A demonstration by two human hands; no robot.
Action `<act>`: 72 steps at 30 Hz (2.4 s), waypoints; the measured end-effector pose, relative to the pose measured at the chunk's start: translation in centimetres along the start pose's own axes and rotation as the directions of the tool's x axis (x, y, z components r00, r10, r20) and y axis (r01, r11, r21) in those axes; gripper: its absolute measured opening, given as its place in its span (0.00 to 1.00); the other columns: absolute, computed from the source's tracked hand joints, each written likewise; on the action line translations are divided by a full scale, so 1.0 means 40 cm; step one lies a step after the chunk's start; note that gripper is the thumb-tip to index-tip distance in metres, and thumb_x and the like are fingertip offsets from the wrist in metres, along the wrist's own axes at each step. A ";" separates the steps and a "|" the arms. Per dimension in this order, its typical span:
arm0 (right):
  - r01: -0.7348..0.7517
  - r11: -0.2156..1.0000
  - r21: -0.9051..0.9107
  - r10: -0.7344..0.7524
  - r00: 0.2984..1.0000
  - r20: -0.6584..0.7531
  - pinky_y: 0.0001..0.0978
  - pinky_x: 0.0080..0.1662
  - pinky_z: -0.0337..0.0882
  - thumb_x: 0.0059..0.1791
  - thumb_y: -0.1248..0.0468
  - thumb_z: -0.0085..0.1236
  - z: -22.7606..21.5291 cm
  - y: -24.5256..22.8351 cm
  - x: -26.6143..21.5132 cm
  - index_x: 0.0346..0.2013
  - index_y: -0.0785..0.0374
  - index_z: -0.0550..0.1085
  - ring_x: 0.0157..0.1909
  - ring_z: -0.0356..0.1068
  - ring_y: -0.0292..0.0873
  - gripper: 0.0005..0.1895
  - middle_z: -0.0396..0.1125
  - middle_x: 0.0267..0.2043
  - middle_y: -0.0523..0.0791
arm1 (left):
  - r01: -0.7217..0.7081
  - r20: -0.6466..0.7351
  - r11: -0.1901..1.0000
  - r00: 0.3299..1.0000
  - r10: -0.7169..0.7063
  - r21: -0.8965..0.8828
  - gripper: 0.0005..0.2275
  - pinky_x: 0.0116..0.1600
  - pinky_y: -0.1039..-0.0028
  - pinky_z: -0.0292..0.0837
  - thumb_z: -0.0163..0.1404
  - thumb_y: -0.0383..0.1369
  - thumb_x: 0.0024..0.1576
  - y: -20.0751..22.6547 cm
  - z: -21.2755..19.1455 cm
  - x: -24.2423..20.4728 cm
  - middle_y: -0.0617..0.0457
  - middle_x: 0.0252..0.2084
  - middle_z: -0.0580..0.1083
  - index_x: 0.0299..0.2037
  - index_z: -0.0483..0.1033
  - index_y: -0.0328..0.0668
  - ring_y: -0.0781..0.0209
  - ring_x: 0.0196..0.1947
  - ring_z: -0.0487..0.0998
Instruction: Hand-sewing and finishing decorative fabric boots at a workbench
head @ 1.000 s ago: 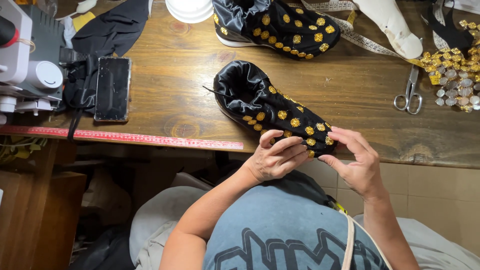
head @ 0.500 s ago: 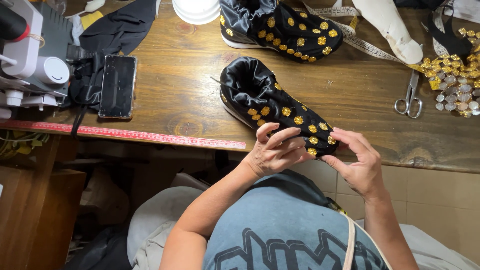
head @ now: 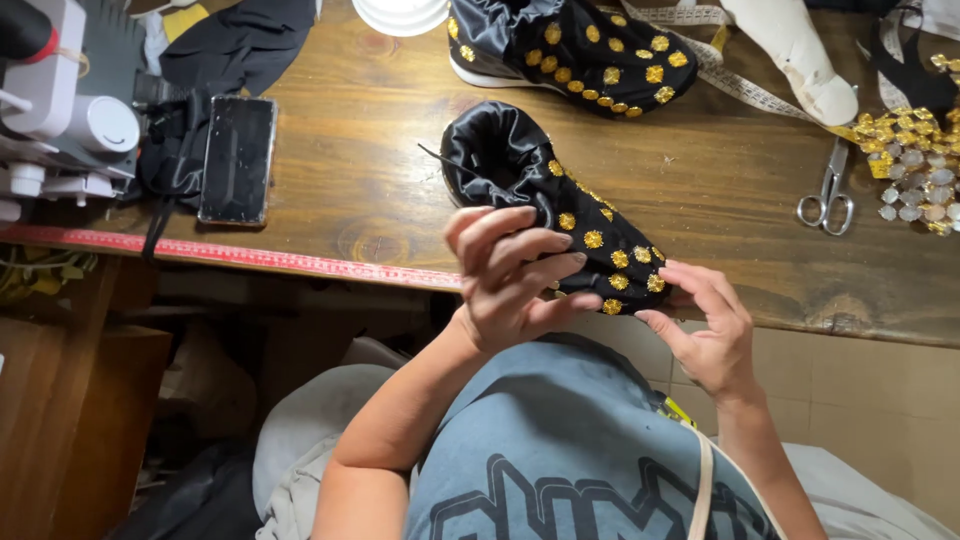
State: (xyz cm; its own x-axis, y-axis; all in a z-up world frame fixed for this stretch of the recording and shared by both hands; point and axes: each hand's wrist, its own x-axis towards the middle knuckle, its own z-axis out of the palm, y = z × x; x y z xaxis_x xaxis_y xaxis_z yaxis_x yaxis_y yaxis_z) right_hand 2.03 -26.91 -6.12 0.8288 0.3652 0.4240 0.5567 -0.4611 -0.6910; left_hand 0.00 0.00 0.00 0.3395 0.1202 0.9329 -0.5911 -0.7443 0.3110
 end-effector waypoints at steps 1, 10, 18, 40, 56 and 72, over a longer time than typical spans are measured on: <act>0.021 1.000 -0.019 -0.021 1.000 -0.010 0.48 0.57 0.72 0.41 0.61 0.75 -0.001 -0.011 0.006 0.51 0.63 0.78 0.56 0.73 0.57 0.25 0.72 0.54 0.52 | -0.005 0.066 1.000 0.998 0.005 -0.001 0.13 0.61 0.59 0.69 0.55 0.53 0.58 0.001 0.006 -0.014 0.62 0.45 0.79 0.39 0.82 0.59 0.54 0.53 0.76; 0.278 0.950 -0.139 -0.295 0.948 -0.120 0.54 0.62 0.68 0.43 0.65 0.73 0.071 -0.047 0.002 0.47 0.59 0.78 0.64 0.65 0.61 0.19 0.64 0.59 0.52 | -0.041 0.295 0.999 0.955 0.035 0.013 0.07 0.67 0.54 0.60 0.58 0.45 0.57 -0.014 0.063 -0.241 0.61 0.51 0.78 0.42 0.81 0.62 0.57 0.61 0.75; 0.409 0.899 -0.154 -0.426 0.900 -0.095 0.54 0.61 0.69 0.45 0.63 0.72 0.079 0.002 0.009 0.43 0.57 0.82 0.61 0.67 0.60 0.12 0.68 0.56 0.50 | -0.027 0.344 0.997 0.939 -0.001 0.076 0.13 0.66 0.59 0.59 0.56 0.51 0.56 -0.036 0.075 -0.247 0.64 0.50 0.77 0.47 0.78 0.64 0.62 0.60 0.75; 0.311 0.949 -0.061 -0.314 0.948 -0.058 0.49 0.66 0.68 0.57 0.71 0.59 0.042 -0.055 0.146 0.45 0.72 0.77 0.59 0.70 0.60 0.05 0.71 0.53 0.56 | -0.268 0.496 0.947 0.806 0.322 -0.179 0.19 0.55 0.57 0.64 0.57 0.46 0.51 -0.132 0.116 -0.028 0.49 0.39 0.74 0.39 0.75 0.37 0.51 0.42 0.75; 0.273 0.959 0.071 -0.262 0.955 -0.139 0.53 0.61 0.68 0.48 0.59 0.67 0.109 -0.077 0.190 0.53 0.66 0.76 0.60 0.71 0.62 0.22 0.70 0.56 0.54 | 0.127 0.599 0.931 0.793 0.113 -0.342 0.26 0.44 0.62 0.73 0.65 0.49 0.35 -0.209 0.103 0.056 0.48 0.35 0.80 0.37 0.81 0.37 0.49 0.39 0.81; -0.101 0.931 0.351 0.059 0.990 0.129 0.53 0.60 0.68 0.48 0.62 0.64 0.189 -0.008 0.113 0.57 0.65 0.74 0.59 0.69 0.57 0.23 0.63 0.60 0.59 | -0.176 0.412 0.984 0.895 0.171 -0.028 0.15 0.65 0.57 0.70 0.57 0.45 0.53 -0.165 -0.099 -0.240 0.54 0.51 0.79 0.44 0.78 0.48 0.57 0.55 0.80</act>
State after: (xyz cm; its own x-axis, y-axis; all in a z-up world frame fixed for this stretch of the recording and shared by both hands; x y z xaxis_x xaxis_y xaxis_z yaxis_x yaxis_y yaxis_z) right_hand 5.15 -18.99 -8.41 0.8462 0.4380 0.3035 0.4141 -0.1821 -0.8918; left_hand -2.25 6.36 -10.31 0.5043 -0.2907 0.8131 -0.6614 -0.7354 0.1473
